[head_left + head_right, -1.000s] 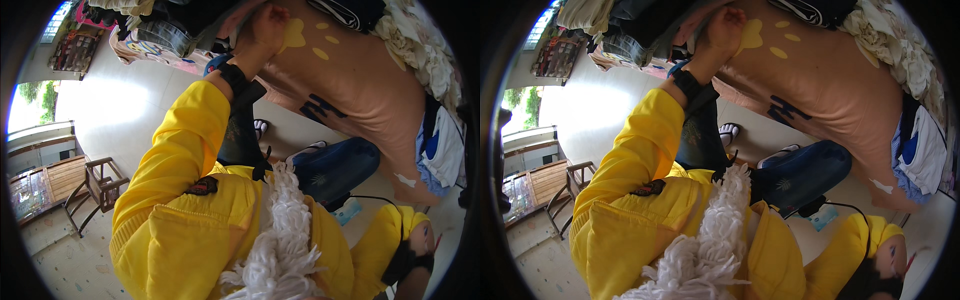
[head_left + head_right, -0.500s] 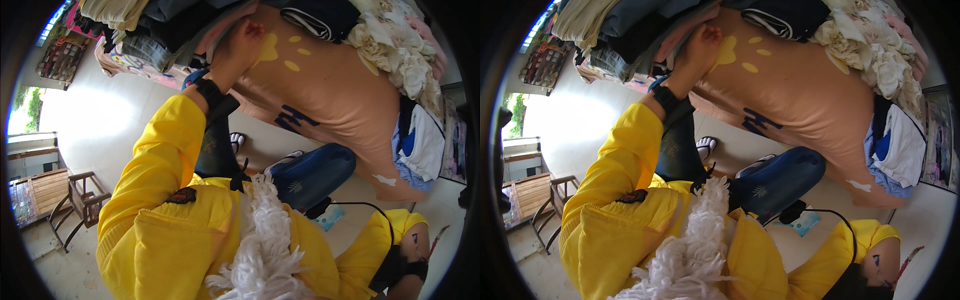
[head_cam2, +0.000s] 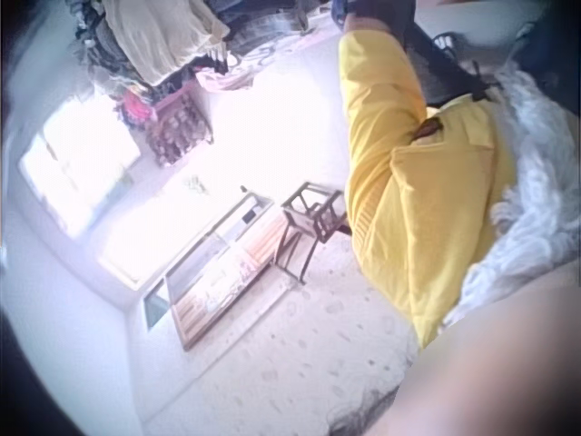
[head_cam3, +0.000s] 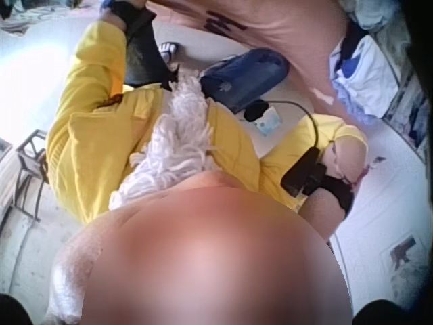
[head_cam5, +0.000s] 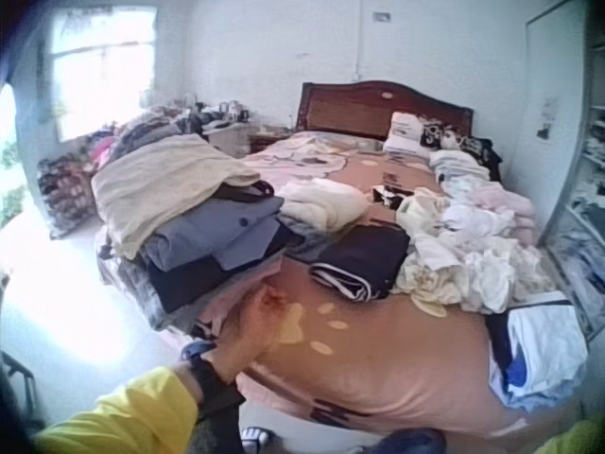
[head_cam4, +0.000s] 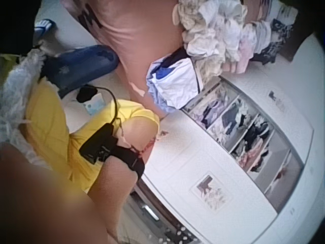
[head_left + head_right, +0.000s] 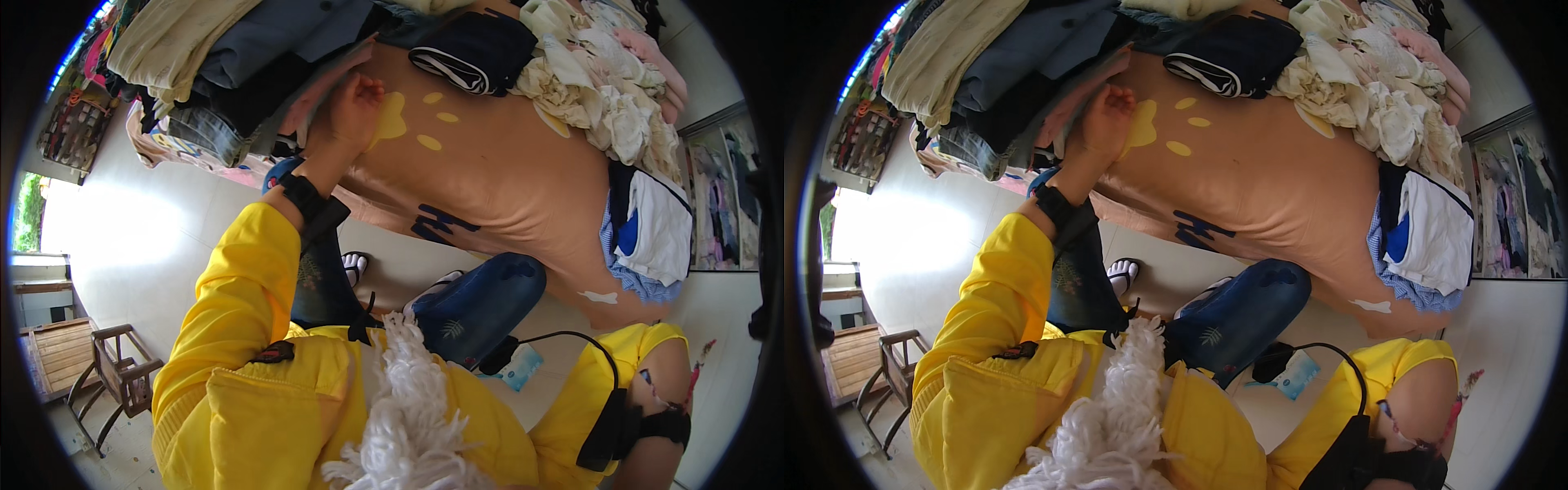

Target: The person sits on the floor and folds various garments on a bed, including a dark blue jacket and several white items. Each item is smoothed, folded, and stacked on the bed.

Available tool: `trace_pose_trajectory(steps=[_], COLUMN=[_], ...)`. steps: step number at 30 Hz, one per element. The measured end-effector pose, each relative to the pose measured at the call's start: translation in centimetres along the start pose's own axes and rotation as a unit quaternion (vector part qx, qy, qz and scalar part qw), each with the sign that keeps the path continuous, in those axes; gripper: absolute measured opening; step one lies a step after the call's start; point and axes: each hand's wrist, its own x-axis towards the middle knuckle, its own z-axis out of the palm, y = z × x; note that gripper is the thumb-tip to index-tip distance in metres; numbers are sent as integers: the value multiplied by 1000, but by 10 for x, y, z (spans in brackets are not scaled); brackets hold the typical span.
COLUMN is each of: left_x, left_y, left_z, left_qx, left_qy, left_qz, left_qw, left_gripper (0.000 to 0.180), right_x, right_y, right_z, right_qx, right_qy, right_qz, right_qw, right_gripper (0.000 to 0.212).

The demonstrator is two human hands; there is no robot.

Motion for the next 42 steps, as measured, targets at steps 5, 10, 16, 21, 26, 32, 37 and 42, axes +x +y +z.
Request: trace_pose_trajectory(steps=[5,10,16,21,26,32,37,42], left_x=[1,-1,-1,0,-1,-1,-2,-5], left_y=[-1,-1,-1,-3,-3,-1,-4,-4], left_z=[-2,0,1,1,3,4,6,10], left_qx=[10,25,32,46,43,41,60,89], left_qy=[6,11,6,6,16,1,10,-22], left_qz=[14,22,28,32,30,27,23,35], left_qw=[1000,999,999,998,998,999,998,995], left_gripper=[17,16,15,15,15,16,15,15], right_x=[0,1,3,5,8,21,21,41], right_y=[0,1,-1,-1,-9,-32,-45,-32], right_z=[-3,-7,-14,-24,-48,-100,-144,-154], right_qx=[-11,-21,-34,-52,-84,-139,-177,-255], right_qy=[10,18,33,51,89,185,322,521], right_qz=[-4,-7,-21,-47,-99,-206,-269,-195], right_qw=[1000,1000,999,996,988,951,890,791], right_gripper=[13,12,10,9,7,6,5,3])
